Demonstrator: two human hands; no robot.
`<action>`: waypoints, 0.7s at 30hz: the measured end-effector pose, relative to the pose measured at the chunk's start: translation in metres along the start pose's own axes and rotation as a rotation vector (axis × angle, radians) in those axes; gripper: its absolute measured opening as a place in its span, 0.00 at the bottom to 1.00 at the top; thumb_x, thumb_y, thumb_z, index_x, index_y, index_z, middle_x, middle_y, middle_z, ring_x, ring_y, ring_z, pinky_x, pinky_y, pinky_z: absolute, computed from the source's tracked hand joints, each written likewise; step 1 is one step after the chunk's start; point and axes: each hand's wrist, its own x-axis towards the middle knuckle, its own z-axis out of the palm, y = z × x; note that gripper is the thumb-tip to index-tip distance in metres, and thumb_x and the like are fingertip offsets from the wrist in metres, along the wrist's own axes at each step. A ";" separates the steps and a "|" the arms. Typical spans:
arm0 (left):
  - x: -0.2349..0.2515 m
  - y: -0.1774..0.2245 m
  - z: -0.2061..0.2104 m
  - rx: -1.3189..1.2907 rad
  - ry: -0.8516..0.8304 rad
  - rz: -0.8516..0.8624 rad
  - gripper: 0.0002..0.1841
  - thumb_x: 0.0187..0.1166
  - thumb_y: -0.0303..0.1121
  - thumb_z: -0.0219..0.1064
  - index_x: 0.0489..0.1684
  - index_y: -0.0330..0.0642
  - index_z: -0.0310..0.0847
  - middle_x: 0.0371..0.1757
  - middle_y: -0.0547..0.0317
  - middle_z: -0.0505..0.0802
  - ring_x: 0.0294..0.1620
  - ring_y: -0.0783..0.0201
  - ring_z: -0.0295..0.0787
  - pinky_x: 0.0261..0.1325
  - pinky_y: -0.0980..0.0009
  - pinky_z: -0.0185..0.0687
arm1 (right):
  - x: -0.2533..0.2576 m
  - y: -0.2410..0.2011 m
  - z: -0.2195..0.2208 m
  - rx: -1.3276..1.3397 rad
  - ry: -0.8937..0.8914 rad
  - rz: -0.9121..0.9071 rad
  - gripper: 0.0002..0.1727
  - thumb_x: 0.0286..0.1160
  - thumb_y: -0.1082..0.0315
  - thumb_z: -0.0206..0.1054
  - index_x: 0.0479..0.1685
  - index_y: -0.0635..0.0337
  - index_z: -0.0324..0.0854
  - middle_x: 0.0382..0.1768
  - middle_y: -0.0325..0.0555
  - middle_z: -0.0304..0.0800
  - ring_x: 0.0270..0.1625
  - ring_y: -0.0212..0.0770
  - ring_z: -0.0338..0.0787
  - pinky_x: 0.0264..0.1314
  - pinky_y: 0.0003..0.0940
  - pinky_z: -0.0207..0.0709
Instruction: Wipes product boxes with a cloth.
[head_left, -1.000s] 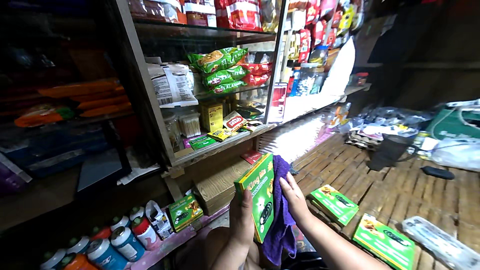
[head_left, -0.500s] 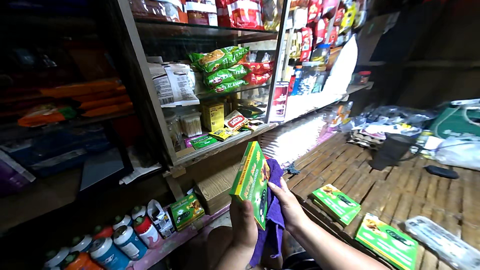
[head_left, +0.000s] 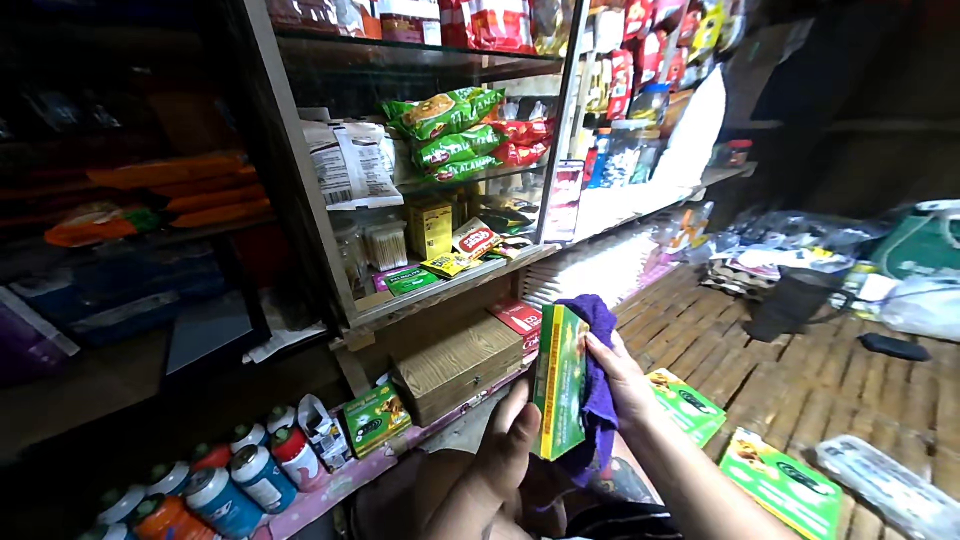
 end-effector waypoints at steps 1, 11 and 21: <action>0.002 0.001 -0.001 0.008 -0.019 -0.008 0.56 0.73 0.75 0.52 0.75 0.18 0.66 0.69 0.50 0.87 0.71 0.73 0.82 0.78 0.71 0.74 | 0.001 -0.003 -0.004 -0.027 -0.024 -0.042 0.34 0.85 0.66 0.59 0.88 0.59 0.49 0.57 0.48 0.89 0.55 0.36 0.93 0.60 0.34 0.89; 0.007 0.015 0.017 -0.033 0.174 -0.340 0.27 0.75 0.32 0.72 0.70 0.28 0.70 0.52 0.50 0.94 0.52 0.63 0.94 0.61 0.65 0.91 | -0.006 -0.020 -0.010 -0.266 -0.099 -0.304 0.36 0.71 0.63 0.74 0.77 0.66 0.62 0.58 0.43 0.89 0.57 0.34 0.92 0.61 0.32 0.89; 0.007 -0.005 0.015 0.141 0.279 -0.092 0.18 0.76 0.30 0.71 0.60 0.28 0.80 0.47 0.56 0.95 0.48 0.69 0.94 0.57 0.69 0.92 | 0.001 0.007 -0.014 -0.686 -0.125 -0.761 0.26 0.81 0.53 0.64 0.67 0.65 0.76 0.65 0.55 0.81 0.71 0.38 0.80 0.77 0.40 0.74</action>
